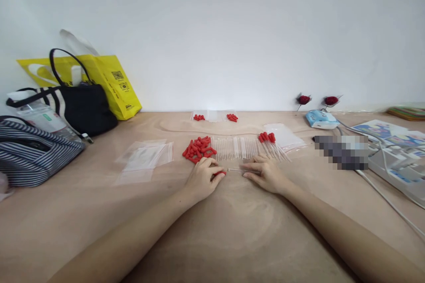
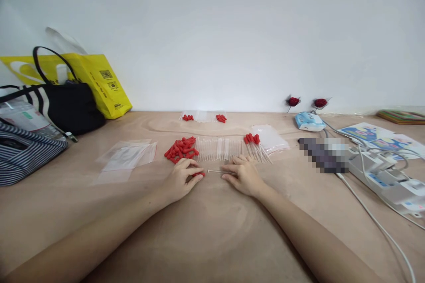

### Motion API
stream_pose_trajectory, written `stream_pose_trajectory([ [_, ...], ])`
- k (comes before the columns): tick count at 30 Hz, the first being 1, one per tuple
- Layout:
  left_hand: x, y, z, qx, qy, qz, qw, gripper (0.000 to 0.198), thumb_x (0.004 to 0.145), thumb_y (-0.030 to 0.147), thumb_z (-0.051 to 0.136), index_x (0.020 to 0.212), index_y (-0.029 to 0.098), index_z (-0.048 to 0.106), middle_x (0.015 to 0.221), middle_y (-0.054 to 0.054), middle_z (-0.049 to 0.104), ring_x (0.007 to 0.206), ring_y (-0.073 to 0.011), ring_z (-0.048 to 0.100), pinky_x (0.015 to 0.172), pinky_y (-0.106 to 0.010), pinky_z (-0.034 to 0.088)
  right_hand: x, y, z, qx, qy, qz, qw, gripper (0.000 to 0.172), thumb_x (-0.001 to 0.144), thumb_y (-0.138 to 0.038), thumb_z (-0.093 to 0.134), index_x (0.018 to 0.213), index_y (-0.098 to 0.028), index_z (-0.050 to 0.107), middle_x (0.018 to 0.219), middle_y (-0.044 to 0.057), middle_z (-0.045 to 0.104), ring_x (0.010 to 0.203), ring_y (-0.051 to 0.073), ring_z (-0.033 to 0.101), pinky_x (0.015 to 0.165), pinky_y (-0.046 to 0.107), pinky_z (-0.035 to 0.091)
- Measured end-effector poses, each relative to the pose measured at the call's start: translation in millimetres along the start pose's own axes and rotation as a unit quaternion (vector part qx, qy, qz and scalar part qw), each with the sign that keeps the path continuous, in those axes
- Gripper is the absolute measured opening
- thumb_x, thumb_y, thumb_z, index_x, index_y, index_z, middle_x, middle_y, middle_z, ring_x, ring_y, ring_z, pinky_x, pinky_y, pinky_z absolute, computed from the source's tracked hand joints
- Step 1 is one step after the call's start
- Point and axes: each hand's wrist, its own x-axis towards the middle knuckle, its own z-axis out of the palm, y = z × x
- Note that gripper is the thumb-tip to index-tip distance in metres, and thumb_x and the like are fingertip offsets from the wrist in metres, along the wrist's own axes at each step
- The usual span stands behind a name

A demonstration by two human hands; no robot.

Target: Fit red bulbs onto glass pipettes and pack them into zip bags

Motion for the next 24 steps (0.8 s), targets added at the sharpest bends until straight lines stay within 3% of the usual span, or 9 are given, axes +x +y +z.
stream_pose_trajectory([
  [6,-1,6,-3.8,0.020,0.007,0.015,1.000,0.014,0.083,0.023,0.049,0.081,0.019,0.062,0.090,-0.005,0.060,0.089,-0.0191,0.050,0.076,-0.035,0.039,1,-8,20,0.019,0.080,0.046,0.996,0.018,0.082,-0.030,0.051,0.076,-0.023,0.067,0.082,0.005,0.061,0.078,0.018,0.050,0.067,0.032,0.035],
  [11,-1,6,-6.4,0.023,-0.008,0.015,1.000,0.013,0.086,0.023,0.044,0.084,0.019,0.056,0.082,0.000,0.064,0.081,-0.0167,0.053,0.077,-0.035,0.034,1,-23,18,-0.038,0.129,0.070,0.989,0.020,0.084,-0.026,0.046,0.074,-0.020,0.062,0.081,0.006,0.063,0.080,0.019,0.049,0.072,0.034,0.031],
  [17,-1,5,-4.5,0.026,0.016,0.025,0.999,0.014,0.087,0.024,0.042,0.087,0.019,0.055,0.083,0.000,0.066,0.077,-0.0150,0.056,0.079,-0.034,0.032,-1,-35,11,-0.033,0.131,0.064,0.989,0.019,0.085,-0.025,0.044,0.075,-0.019,0.059,0.070,0.001,0.064,0.072,0.015,0.050,0.080,0.036,0.024],
  [24,-1,3,-2.4,0.016,0.030,0.025,0.999,0.015,0.086,0.024,0.043,0.089,0.019,0.057,0.083,-0.001,0.066,0.078,-0.0157,0.056,0.078,-0.034,0.033,-3,-41,11,-0.039,0.097,0.015,0.994,0.018,0.085,-0.024,0.044,0.084,-0.020,0.061,0.071,0.002,0.064,0.073,0.016,0.048,0.076,0.035,0.025],
])
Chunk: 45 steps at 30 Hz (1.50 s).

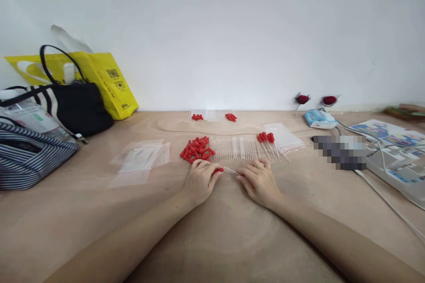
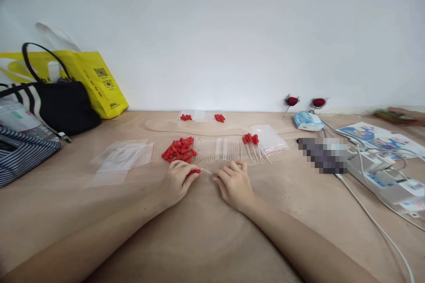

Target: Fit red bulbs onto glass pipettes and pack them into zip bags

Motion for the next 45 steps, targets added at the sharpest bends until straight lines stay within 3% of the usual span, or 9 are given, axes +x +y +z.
stream_pose_trajectory([
  [8,1,-3,-0.7,-0.016,0.011,-0.003,1.000,0.018,0.086,0.028,0.046,0.084,0.020,0.061,0.072,0.000,0.066,0.072,-0.0141,0.055,0.078,-0.033,0.033,0,-3,3,0.056,-0.001,-0.055,0.997,0.016,0.084,-0.022,0.045,0.085,-0.017,0.060,0.069,0.003,0.060,0.070,0.015,0.044,0.071,0.032,0.029],
  [18,-3,4,-7.8,-0.007,-0.016,0.085,0.996,0.018,0.086,0.024,0.043,0.082,0.020,0.060,0.071,0.001,0.064,0.074,-0.0138,0.054,0.088,-0.036,0.029,1,7,-4,0.009,0.010,-0.168,0.986,0.025,0.081,-0.011,0.038,0.089,-0.017,0.061,0.062,0.002,0.056,0.067,0.014,0.042,0.076,0.035,0.028],
  [35,-2,6,-6.3,-0.011,-0.030,0.124,0.992,0.017,0.085,0.023,0.042,0.077,0.019,0.057,0.069,0.000,0.062,0.071,-0.0127,0.054,0.091,-0.037,0.029,6,-2,0,0.059,-0.011,-0.130,0.990,0.022,0.085,-0.019,0.037,0.082,-0.015,0.059,0.064,0.003,0.055,0.068,0.015,0.039,0.071,0.032,0.027],
  [40,-1,2,-6.0,-0.009,-0.042,0.123,0.991,0.016,0.086,0.024,0.043,0.085,0.021,0.059,0.077,0.001,0.066,0.077,-0.0128,0.056,0.095,-0.038,0.025,6,1,0,0.060,-0.041,-0.105,0.992,0.021,0.086,-0.021,0.038,0.084,-0.017,0.059,0.067,0.002,0.058,0.068,0.014,0.041,0.072,0.032,0.026],
  [45,0,-2,-9.7,0.001,-0.025,0.077,0.997,0.026,0.081,0.039,0.052,0.098,0.022,0.059,0.083,-0.002,0.067,0.085,-0.0168,0.056,0.096,-0.041,0.023,6,6,-2,0.041,-0.025,-0.090,0.995,0.022,0.086,-0.022,0.038,0.084,-0.019,0.060,0.068,0.002,0.059,0.067,0.014,0.042,0.073,0.033,0.026],
])
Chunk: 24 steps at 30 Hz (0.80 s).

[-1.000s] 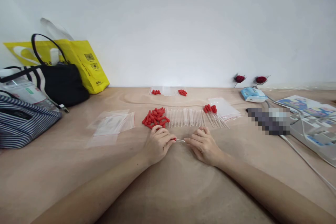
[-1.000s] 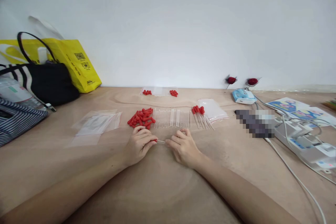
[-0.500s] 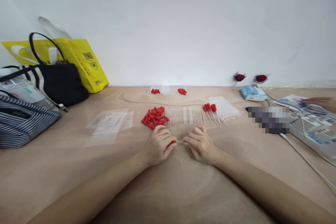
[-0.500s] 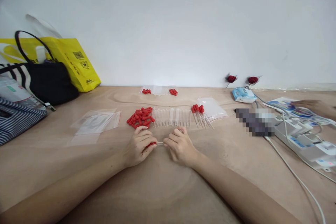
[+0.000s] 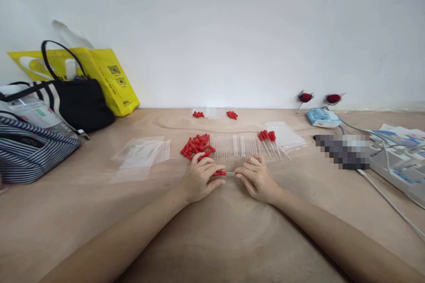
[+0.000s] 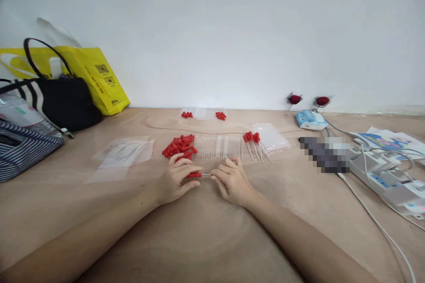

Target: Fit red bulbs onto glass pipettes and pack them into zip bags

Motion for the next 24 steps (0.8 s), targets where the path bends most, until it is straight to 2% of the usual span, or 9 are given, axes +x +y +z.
stream_pose_trajectory([
  [4,0.6,3.0,-0.5,-0.004,0.025,0.009,1.000,0.016,0.083,0.033,0.050,0.084,0.023,0.062,0.076,0.002,0.067,0.079,-0.0143,0.056,0.095,-0.040,0.023,-1.9,-1.1,-0.4,0.010,0.006,-0.009,1.000,0.021,0.086,-0.022,0.039,0.083,-0.018,0.059,0.064,0.001,0.057,0.067,0.014,0.042,0.074,0.034,0.026],
  [7,0.9,6.3,0.7,-0.014,0.032,0.022,0.999,0.016,0.084,0.028,0.047,0.078,0.021,0.061,0.072,0.002,0.066,0.074,-0.0129,0.055,0.095,-0.039,0.023,-3.5,-3.1,2.0,0.024,0.022,-0.016,0.999,0.019,0.085,-0.020,0.040,0.083,-0.017,0.059,0.064,0.001,0.057,0.066,0.014,0.040,0.073,0.033,0.027],
  [18,1.5,7.1,3.6,-0.021,0.020,0.026,0.999,0.015,0.083,0.027,0.047,0.078,0.021,0.059,0.071,0.002,0.066,0.074,-0.0131,0.055,0.095,-0.040,0.023,-3.5,-1.6,8.4,0.051,0.016,-0.027,0.998,0.021,0.086,-0.019,0.038,0.083,-0.016,0.058,0.065,0.003,0.057,0.065,0.014,0.039,0.067,0.031,0.028],
  [24,3.8,7.9,1.3,-0.022,0.006,0.006,1.000,0.014,0.082,0.026,0.048,0.077,0.021,0.060,0.073,0.002,0.066,0.077,-0.0138,0.055,0.095,-0.041,0.021,0.2,1.2,5.5,0.012,-0.006,-0.027,1.000,0.023,0.088,-0.023,0.039,0.085,-0.016,0.061,0.065,0.003,0.057,0.067,0.015,0.039,0.068,0.030,0.028],
])
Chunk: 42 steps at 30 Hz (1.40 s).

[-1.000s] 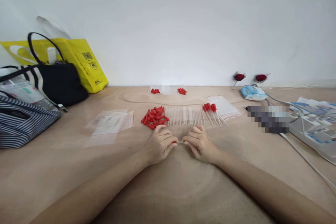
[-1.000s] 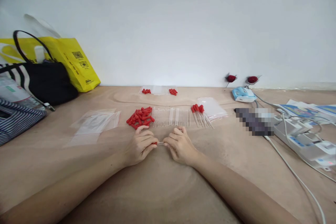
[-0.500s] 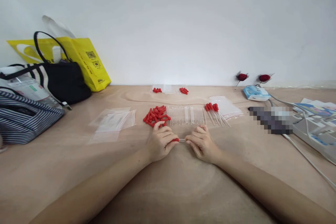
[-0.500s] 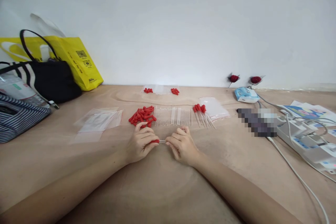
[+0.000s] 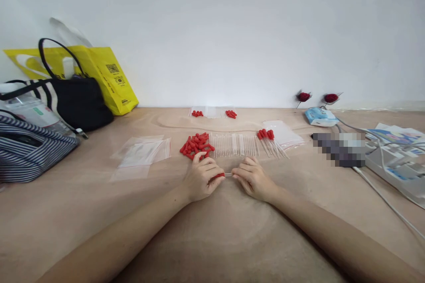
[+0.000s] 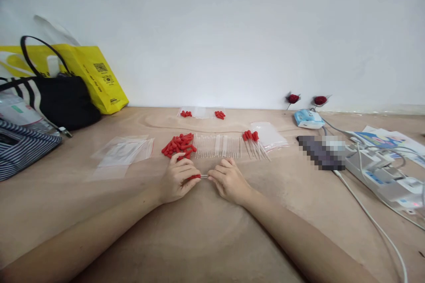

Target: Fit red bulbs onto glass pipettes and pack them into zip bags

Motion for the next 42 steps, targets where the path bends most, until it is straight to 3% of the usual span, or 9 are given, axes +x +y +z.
stream_pose_trajectory([
  [5,1,-1,-1.8,0.013,-0.012,-0.027,0.999,0.014,0.083,0.029,0.048,0.081,0.023,0.061,0.079,0.003,0.066,0.082,-0.0149,0.054,0.096,-0.042,0.019,4,3,-10,-0.085,-0.007,-0.016,0.996,0.020,0.086,-0.027,0.044,0.086,-0.021,0.064,0.070,0.002,0.059,0.071,0.015,0.042,0.067,0.030,0.024],
  [8,0,-3,-1.8,0.039,-0.013,-0.058,0.997,0.024,0.082,0.034,0.049,0.103,0.024,0.056,0.100,-0.002,0.063,0.095,-0.0190,0.051,0.097,-0.043,0.019,0,14,-16,-0.118,0.010,0.020,0.993,0.021,0.085,-0.026,0.044,0.085,-0.021,0.064,0.070,0.003,0.061,0.071,0.016,0.044,0.066,0.031,0.023],
  [10,0,-5,-1.3,0.061,0.001,-0.093,0.994,0.040,0.080,0.037,0.051,0.117,0.021,0.047,0.109,-0.006,0.058,0.102,-0.0219,0.048,0.096,-0.044,0.023,-4,28,-19,-0.137,0.055,0.114,0.982,0.021,0.084,-0.027,0.043,0.088,-0.020,0.063,0.073,0.004,0.063,0.074,0.017,0.046,0.067,0.031,0.023],
  [13,-1,-8,0.1,0.075,0.007,-0.115,0.991,0.044,0.078,0.034,0.052,0.119,0.019,0.045,0.109,-0.007,0.057,0.103,-0.0232,0.046,0.095,-0.043,0.027,-10,55,-22,-0.173,0.129,0.306,0.927,0.023,0.082,-0.030,0.043,0.090,-0.019,0.060,0.072,0.004,0.065,0.075,0.020,0.048,0.070,0.032,0.023],
  [17,0,-7,1.3,0.073,-0.008,-0.107,0.992,0.035,0.077,0.031,0.053,0.111,0.021,0.050,0.106,-0.006,0.057,0.103,-0.0234,0.047,0.096,-0.044,0.025,-11,78,-21,-0.208,0.094,0.426,0.875,0.022,0.080,-0.033,0.043,0.087,-0.019,0.059,0.073,0.004,0.065,0.078,0.021,0.050,0.073,0.034,0.023],
  [22,0,-6,1.8,0.067,-0.010,-0.106,0.992,0.027,0.076,0.029,0.055,0.102,0.021,0.055,0.103,-0.005,0.058,0.101,-0.0228,0.048,0.096,-0.045,0.024,-2,79,-14,-0.224,0.030,0.461,0.858,0.021,0.079,-0.031,0.042,0.084,-0.021,0.060,0.077,0.005,0.066,0.081,0.022,0.051,0.075,0.037,0.021],
  [35,-1,-5,3.3,0.079,0.004,-0.116,0.990,0.015,0.075,0.029,0.057,0.088,0.023,0.060,0.100,-0.004,0.058,0.099,-0.0214,0.048,0.095,-0.045,0.022,9,77,-5,-0.234,0.007,0.475,0.848,0.031,0.079,-0.038,0.040,0.082,-0.021,0.065,0.091,0.008,0.064,0.088,0.025,0.049,0.077,0.040,0.021],
  [39,2,-10,1.7,0.127,0.052,-0.164,0.977,0.010,0.073,0.028,0.059,0.081,0.022,0.061,0.089,-0.004,0.059,0.090,-0.0213,0.050,0.087,-0.043,0.028,12,75,-8,-0.228,-0.052,0.492,0.839,0.033,0.078,-0.039,0.040,0.079,-0.020,0.067,0.090,0.009,0.063,0.091,0.026,0.048,0.079,0.042,0.023],
  [42,10,-21,-2.9,0.172,0.054,-0.180,0.967,0.012,0.074,0.029,0.057,0.082,0.022,0.062,0.088,-0.005,0.059,0.089,-0.0228,0.049,0.082,-0.043,0.029,17,74,-11,-0.233,-0.098,0.499,0.829,0.034,0.078,-0.036,0.039,0.080,-0.017,0.067,0.091,0.012,0.062,0.092,0.028,0.049,0.079,0.044,0.025],
])
